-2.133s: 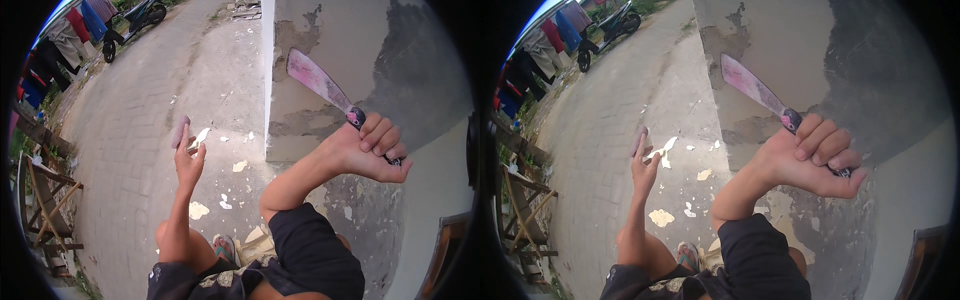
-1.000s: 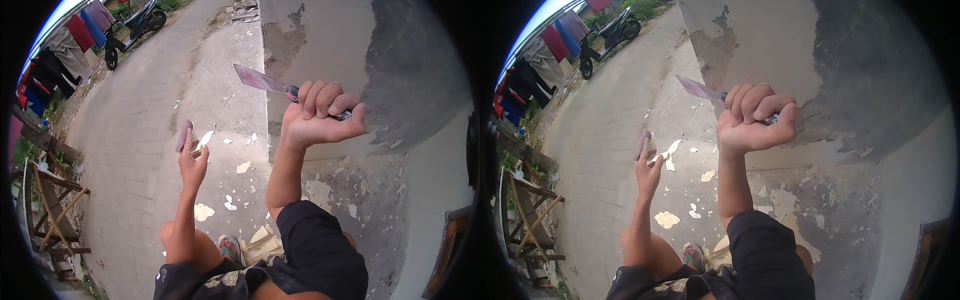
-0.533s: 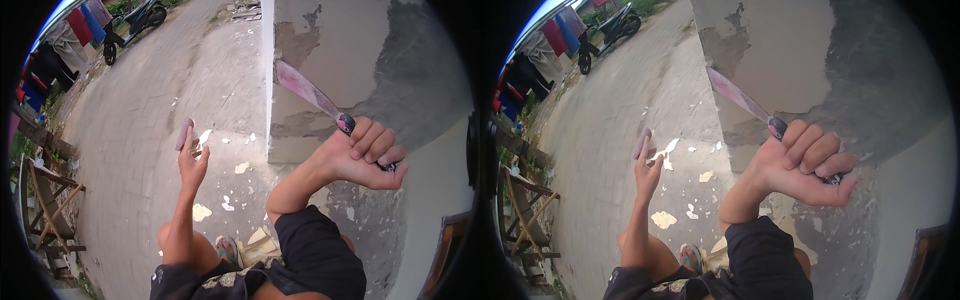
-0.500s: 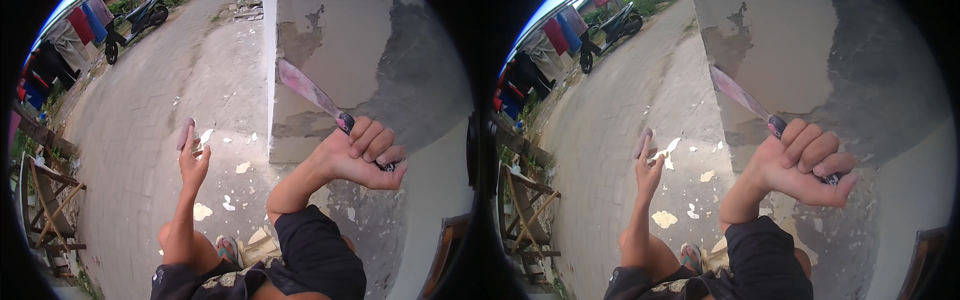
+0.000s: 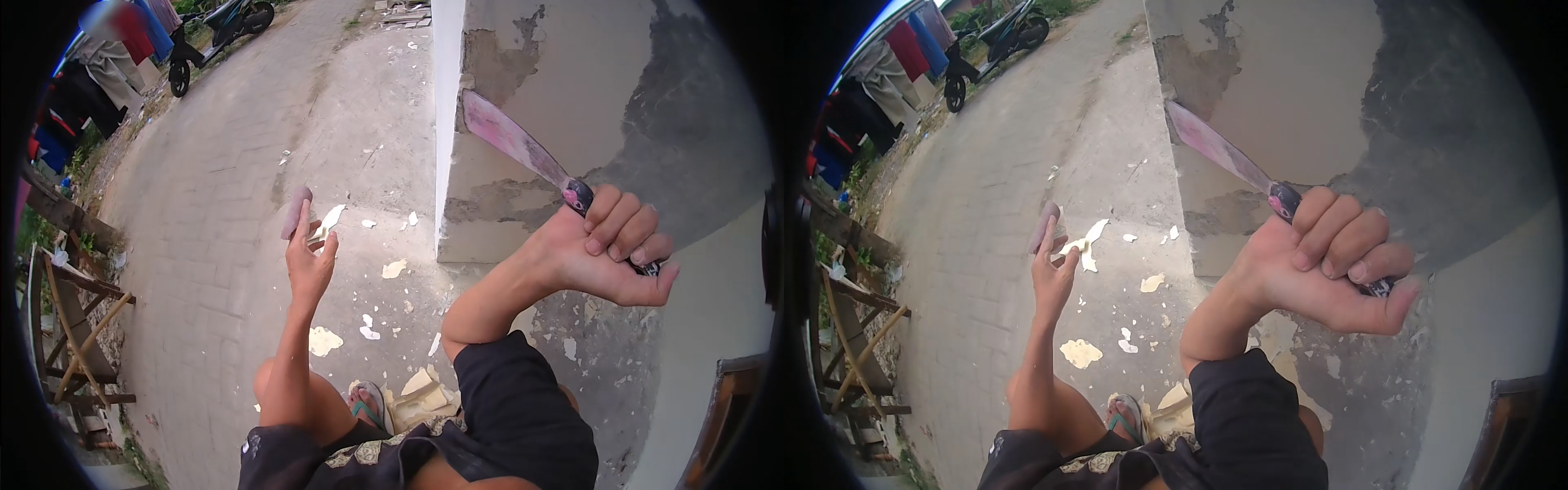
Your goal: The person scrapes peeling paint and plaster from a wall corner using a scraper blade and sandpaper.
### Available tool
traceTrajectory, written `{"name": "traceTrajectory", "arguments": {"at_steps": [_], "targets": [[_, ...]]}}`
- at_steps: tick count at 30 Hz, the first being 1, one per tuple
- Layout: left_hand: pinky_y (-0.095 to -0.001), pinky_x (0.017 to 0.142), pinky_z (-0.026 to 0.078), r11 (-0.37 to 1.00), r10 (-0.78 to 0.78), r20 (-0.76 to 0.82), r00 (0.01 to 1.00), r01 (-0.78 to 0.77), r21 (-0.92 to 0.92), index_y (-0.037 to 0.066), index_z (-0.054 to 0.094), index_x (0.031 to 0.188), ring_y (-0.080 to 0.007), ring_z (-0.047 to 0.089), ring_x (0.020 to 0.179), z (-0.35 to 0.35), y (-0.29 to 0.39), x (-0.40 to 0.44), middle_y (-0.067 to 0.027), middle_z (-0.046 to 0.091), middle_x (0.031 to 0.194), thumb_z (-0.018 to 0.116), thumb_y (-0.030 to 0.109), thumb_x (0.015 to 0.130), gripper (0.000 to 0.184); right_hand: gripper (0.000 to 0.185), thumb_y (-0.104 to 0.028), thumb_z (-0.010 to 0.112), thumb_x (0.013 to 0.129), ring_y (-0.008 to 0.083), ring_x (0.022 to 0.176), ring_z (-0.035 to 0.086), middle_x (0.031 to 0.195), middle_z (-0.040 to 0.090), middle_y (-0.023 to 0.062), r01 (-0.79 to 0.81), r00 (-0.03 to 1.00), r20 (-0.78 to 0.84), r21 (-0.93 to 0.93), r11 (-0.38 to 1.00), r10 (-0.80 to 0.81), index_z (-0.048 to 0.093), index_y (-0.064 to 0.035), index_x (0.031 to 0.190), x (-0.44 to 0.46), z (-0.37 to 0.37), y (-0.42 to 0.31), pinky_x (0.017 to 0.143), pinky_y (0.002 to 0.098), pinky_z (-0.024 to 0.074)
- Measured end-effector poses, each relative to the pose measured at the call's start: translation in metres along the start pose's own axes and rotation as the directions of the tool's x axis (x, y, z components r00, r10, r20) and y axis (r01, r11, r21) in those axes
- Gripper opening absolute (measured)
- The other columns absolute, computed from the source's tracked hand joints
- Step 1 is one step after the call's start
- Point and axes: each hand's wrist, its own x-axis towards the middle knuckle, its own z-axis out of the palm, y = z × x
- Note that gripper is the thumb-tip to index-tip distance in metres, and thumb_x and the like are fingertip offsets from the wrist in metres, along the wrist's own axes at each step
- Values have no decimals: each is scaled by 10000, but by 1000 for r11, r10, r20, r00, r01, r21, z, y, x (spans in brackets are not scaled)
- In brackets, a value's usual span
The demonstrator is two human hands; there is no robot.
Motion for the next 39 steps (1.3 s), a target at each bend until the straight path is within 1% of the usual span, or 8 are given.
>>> {"name": "traceTrajectory", "arguments": {"at_steps": [2,5,9,16,21,27,32,39], "targets": [[-352,837,552,1000,19,-6,1000,-19,-2,103,357,1490,-255,637,1042,-4,4,0,-240,605,1194,642,116,867,685,474,-462,371,930,104,337,184,462,229,-23,-16,998,64,180,984,4,344,-159,567,1,-5,-11,370,261,146],[-345,840,552,999,40,-47,998,-40,-2,96,354,1490,-251,631,1057,-7,4,-2,-235,608,1194,642,114,865,688,476,-463,371,931,109,337,192,464,235,-21,59,998,36,-62,996,-57,335,-158,567,1,-6,2,372,260,152],[-347,844,551,999,34,-34,999,-34,-11,83,365,1483,-250,619,1085,-3,7,0,-229,606,1205,644,118,864,680,421,-392,482,859,88,343,153,465,217,-34,2,1000,3,-9,1000,-2,303,-170,549,2,8,0,379,234,141],[-348,858,549,999,-23,19,1000,24,-28,86,371,1481,-250,579,1142,3,7,-2,-195,550,1300,629,106,880,655,468,-455,365,935,89,344,180,456,227,-25,-115,992,30,-134,984,120,319,-161,574,-6,5,29,367,236,156],[-356,859,545,999,43,-36,998,-43,-6,84,375,1479,-241,598,1108,-3,4,-2,-214,587,1216,636,114,872,662,470,-450,367,931,89,343,176,457,225,-28,9,997,-81,-53,999,-14,310,-159,566,-4,-1,4,370,237,144],[-367,863,545,999,-19,-17,1000,19,-27,79,367,1481,-261,604,1112,-4,1,11,-218,602,1222,643,125,857,684,475,-466,337,940,94,349,176,477,251,-24,-41,991,127,-73,997,50,326,-158,578,-21,-3,28,371,247,162],[-369,868,545,998,-45,-17,999,44,-40,73,377,1475,-266,599,1123,-4,6,4,-232,591,1234,641,112,858,672,473,-457,375,962,82,345,190,492,251,-32,92,984,147,41,995,-97,347,-154,599,-11,-6,-8,372,231,163],[-353,855,550,989,-28,-37,999,22,-147,22,393,1453,-248,601,1108,5,8,11,-232,539,1304,634,95,867,638,527,-520,319,992,86,341,198,489,249,-28,176,977,158,-197,965,-146,364,-152,617,-27,2,-11,359,239,159]]}}
